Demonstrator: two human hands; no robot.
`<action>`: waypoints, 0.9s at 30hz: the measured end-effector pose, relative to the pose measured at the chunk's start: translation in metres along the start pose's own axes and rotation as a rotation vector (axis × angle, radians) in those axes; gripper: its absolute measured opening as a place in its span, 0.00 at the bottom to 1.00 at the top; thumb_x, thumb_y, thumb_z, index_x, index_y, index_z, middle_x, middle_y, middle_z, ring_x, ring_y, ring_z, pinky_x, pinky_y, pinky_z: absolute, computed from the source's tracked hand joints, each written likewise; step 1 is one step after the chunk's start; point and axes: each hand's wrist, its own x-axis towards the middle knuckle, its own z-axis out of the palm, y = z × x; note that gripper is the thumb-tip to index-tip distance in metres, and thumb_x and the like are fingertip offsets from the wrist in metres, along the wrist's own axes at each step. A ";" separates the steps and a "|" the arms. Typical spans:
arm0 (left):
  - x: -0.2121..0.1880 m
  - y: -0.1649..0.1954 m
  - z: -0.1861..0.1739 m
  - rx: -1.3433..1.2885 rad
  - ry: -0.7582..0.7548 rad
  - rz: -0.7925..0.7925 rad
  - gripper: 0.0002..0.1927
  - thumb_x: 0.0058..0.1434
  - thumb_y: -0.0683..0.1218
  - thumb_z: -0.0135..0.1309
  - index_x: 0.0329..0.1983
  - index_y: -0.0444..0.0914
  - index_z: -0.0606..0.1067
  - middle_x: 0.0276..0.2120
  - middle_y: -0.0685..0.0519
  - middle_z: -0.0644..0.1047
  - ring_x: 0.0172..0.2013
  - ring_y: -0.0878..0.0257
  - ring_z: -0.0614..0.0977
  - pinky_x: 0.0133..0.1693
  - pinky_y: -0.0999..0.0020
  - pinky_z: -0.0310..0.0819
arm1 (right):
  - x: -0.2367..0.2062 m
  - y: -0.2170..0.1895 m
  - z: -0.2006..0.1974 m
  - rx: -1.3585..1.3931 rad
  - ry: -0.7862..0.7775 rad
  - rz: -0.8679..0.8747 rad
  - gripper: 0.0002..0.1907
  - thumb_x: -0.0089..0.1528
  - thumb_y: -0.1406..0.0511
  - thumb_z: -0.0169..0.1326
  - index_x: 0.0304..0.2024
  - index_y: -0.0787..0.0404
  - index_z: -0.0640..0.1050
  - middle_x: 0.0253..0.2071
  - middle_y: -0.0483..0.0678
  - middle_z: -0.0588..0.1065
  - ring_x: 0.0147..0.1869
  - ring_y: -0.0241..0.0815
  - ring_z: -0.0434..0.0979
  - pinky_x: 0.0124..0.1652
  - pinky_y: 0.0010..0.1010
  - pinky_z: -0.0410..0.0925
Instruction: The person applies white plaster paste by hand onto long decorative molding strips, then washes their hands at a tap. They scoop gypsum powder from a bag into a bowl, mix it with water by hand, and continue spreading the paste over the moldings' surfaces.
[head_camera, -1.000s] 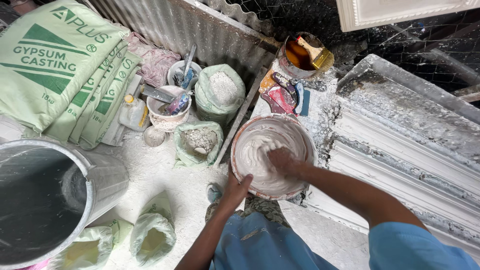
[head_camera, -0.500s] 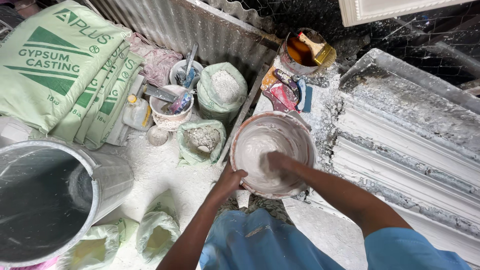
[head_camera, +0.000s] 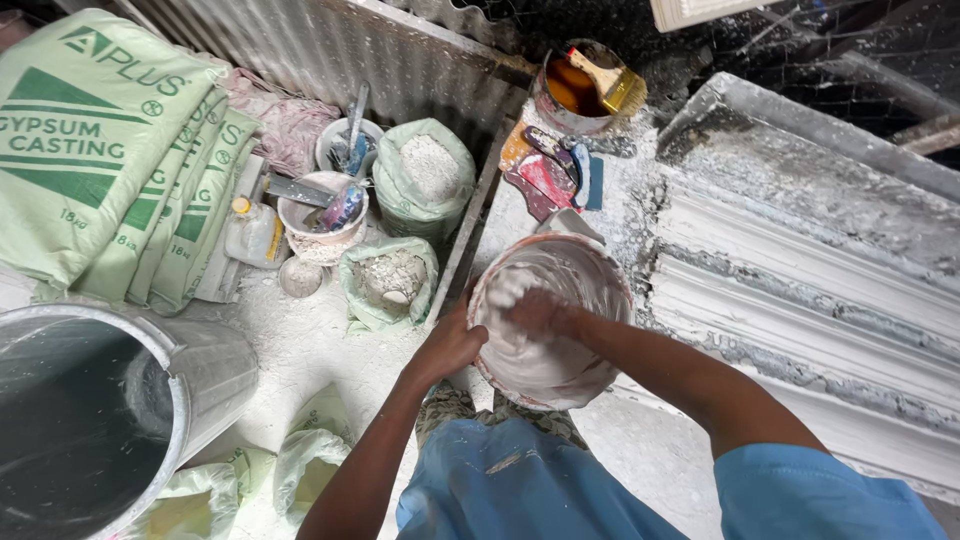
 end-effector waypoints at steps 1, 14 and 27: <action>0.000 0.004 0.003 0.064 -0.016 -0.024 0.47 0.51 0.42 0.46 0.77 0.40 0.48 0.65 0.34 0.68 0.66 0.42 0.69 0.66 0.57 0.59 | -0.004 0.010 0.001 -0.016 0.121 -0.018 0.20 0.54 0.59 0.58 0.48 0.54 0.82 0.51 0.57 0.79 0.54 0.62 0.79 0.52 0.56 0.69; -0.011 0.034 0.040 0.157 0.101 0.027 0.44 0.55 0.38 0.44 0.77 0.41 0.50 0.58 0.30 0.73 0.57 0.33 0.75 0.58 0.47 0.67 | -0.025 -0.044 0.070 0.831 0.472 0.784 0.22 0.53 0.61 0.63 0.46 0.68 0.77 0.43 0.61 0.77 0.47 0.60 0.78 0.47 0.45 0.71; -0.038 0.054 0.049 0.114 0.073 0.094 0.44 0.52 0.36 0.44 0.76 0.42 0.53 0.67 0.36 0.67 0.66 0.43 0.71 0.64 0.56 0.62 | -0.039 -0.071 -0.037 0.392 0.691 0.570 0.16 0.48 0.61 0.62 0.34 0.65 0.78 0.36 0.58 0.75 0.42 0.58 0.76 0.41 0.48 0.70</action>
